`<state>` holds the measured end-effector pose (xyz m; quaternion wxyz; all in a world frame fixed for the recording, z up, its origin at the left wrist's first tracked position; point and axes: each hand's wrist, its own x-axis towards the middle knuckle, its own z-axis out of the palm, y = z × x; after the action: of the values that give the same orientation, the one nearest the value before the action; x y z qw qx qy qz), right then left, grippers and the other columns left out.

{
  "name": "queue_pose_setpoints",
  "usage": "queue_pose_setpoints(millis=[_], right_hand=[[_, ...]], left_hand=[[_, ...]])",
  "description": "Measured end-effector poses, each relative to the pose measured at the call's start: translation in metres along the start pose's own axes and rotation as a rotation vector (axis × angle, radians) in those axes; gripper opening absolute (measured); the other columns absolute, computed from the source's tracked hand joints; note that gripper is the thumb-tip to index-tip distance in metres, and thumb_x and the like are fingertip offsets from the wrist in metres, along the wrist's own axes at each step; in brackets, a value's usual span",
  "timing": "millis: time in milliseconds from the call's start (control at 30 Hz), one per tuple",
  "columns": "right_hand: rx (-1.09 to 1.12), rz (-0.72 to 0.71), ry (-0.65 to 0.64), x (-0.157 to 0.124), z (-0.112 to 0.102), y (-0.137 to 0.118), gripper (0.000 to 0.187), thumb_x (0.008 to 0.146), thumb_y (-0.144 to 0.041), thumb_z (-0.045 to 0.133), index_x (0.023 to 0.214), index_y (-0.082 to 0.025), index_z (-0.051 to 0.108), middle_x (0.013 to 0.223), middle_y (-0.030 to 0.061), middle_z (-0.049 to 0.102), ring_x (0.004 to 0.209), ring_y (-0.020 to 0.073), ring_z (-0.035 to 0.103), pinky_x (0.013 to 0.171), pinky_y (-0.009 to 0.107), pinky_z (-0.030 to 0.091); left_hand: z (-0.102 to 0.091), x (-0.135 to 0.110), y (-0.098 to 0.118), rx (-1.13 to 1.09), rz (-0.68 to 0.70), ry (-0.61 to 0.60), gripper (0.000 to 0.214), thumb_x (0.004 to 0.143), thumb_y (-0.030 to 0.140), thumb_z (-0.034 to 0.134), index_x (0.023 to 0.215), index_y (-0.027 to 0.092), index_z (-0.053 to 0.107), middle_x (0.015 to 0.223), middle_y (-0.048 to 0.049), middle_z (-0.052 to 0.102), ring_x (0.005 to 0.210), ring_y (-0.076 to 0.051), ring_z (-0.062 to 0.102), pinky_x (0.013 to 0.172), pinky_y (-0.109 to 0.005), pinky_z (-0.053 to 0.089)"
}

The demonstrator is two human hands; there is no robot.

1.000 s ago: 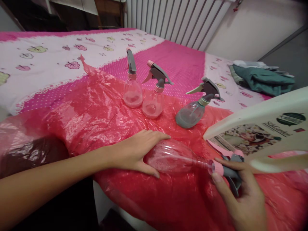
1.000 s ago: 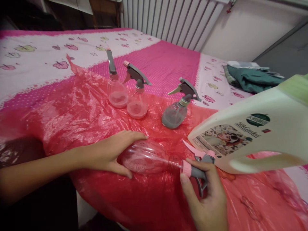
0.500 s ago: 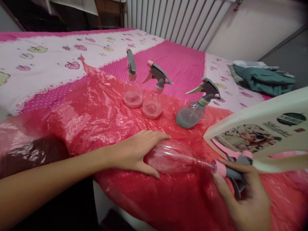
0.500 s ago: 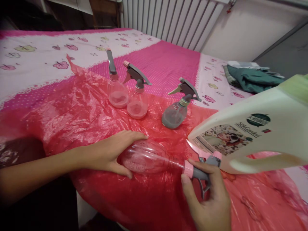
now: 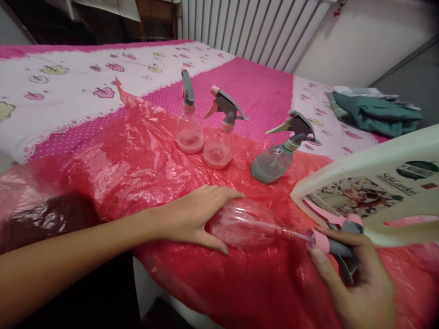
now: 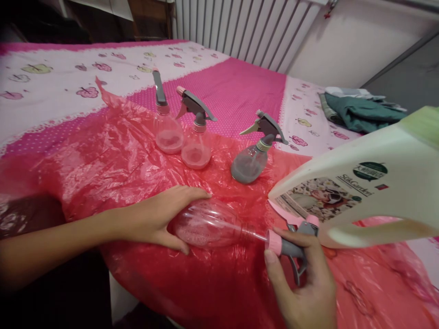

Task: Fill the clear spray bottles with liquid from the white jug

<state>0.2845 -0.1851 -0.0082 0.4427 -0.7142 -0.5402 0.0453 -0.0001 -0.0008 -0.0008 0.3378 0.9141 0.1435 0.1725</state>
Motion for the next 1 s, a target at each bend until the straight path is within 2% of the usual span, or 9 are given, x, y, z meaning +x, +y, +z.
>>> queue_pose_setpoints(millis=[100,233,333,433,533,667,833,1000], right_hand=[[-0.001,-0.003,-0.012,0.0,0.0,0.001,0.024,0.093,-0.042,0.076,0.111,-0.027,0.07,0.101,-0.0003,0.074,0.092,0.0163,0.07,0.082,0.026,0.054],[-0.022,-0.03,-0.016,0.0,-0.001,0.002,0.022,0.094,-0.041,0.075,0.11,-0.027,0.07,0.104,0.0012,0.074,0.104,0.0195,0.07,0.089,0.029,0.053],[-0.031,-0.06,-0.034,0.001,-0.001,0.003,0.021,0.096,-0.039,0.073,0.112,-0.026,0.069,0.102,0.0005,0.073,0.088,0.016,0.071,0.08,0.027,0.053],[-0.032,-0.089,-0.041,0.001,0.002,0.001,0.019,0.096,-0.038,0.073,0.111,-0.026,0.069,0.102,-0.0004,0.073,0.085,0.014,0.07,0.078,0.025,0.052],[-0.019,-0.097,-0.022,0.0,0.004,-0.004,0.016,0.096,-0.037,0.071,0.109,-0.027,0.069,0.102,-0.0011,0.073,0.093,0.0145,0.07,0.088,0.025,0.05],[0.0,-0.043,0.01,0.0,0.006,-0.011,0.015,0.095,-0.039,0.071,0.107,-0.029,0.07,0.108,-0.0004,0.073,0.119,0.0188,0.067,0.103,0.028,0.045],[0.012,-0.023,0.006,0.0,0.007,-0.011,0.015,0.094,-0.04,0.072,0.105,-0.03,0.071,0.108,0.0006,0.075,0.131,0.0222,0.063,0.102,0.029,0.045],[0.028,0.013,0.007,0.0,0.008,-0.01,0.018,0.092,-0.043,0.073,0.103,-0.029,0.071,0.108,0.0016,0.075,0.127,0.0246,0.064,0.101,0.033,0.047]], left_hand=[[0.0,0.0,0.0,-0.005,-0.001,0.002,0.089,0.087,0.066,0.079,0.155,0.022,0.043,0.151,-0.0207,0.061,0.132,-0.041,0.063,0.111,-0.058,0.05],[-0.001,0.0,0.0,-0.009,-0.01,-0.007,0.089,0.088,0.066,0.078,0.155,0.022,0.043,0.152,-0.0207,0.061,0.132,-0.041,0.063,0.111,-0.058,0.049],[0.0,0.0,0.0,-0.009,-0.012,-0.008,0.089,0.087,0.066,0.078,0.156,0.021,0.043,0.152,-0.0209,0.061,0.132,-0.041,0.063,0.111,-0.058,0.049],[0.0,0.001,0.001,-0.004,-0.008,-0.002,0.089,0.088,0.066,0.078,0.156,0.021,0.042,0.152,-0.0207,0.061,0.133,-0.041,0.062,0.111,-0.058,0.049],[-0.001,0.001,0.002,-0.002,-0.01,0.0,0.088,0.088,0.066,0.078,0.156,0.022,0.043,0.151,-0.0202,0.061,0.132,-0.041,0.063,0.111,-0.058,0.05],[-0.001,0.0,0.002,0.0,-0.009,-0.007,0.088,0.088,0.065,0.078,0.156,0.022,0.042,0.152,-0.0202,0.061,0.132,-0.041,0.063,0.111,-0.057,0.05],[0.0,0.0,0.001,0.002,-0.002,-0.001,0.089,0.088,0.065,0.079,0.157,0.022,0.042,0.152,-0.0202,0.061,0.132,-0.041,0.063,0.111,-0.057,0.05],[0.001,0.001,0.0,0.008,0.009,0.008,0.09,0.087,0.064,0.08,0.156,0.02,0.043,0.151,-0.0214,0.062,0.131,-0.041,0.064,0.11,-0.057,0.05]])
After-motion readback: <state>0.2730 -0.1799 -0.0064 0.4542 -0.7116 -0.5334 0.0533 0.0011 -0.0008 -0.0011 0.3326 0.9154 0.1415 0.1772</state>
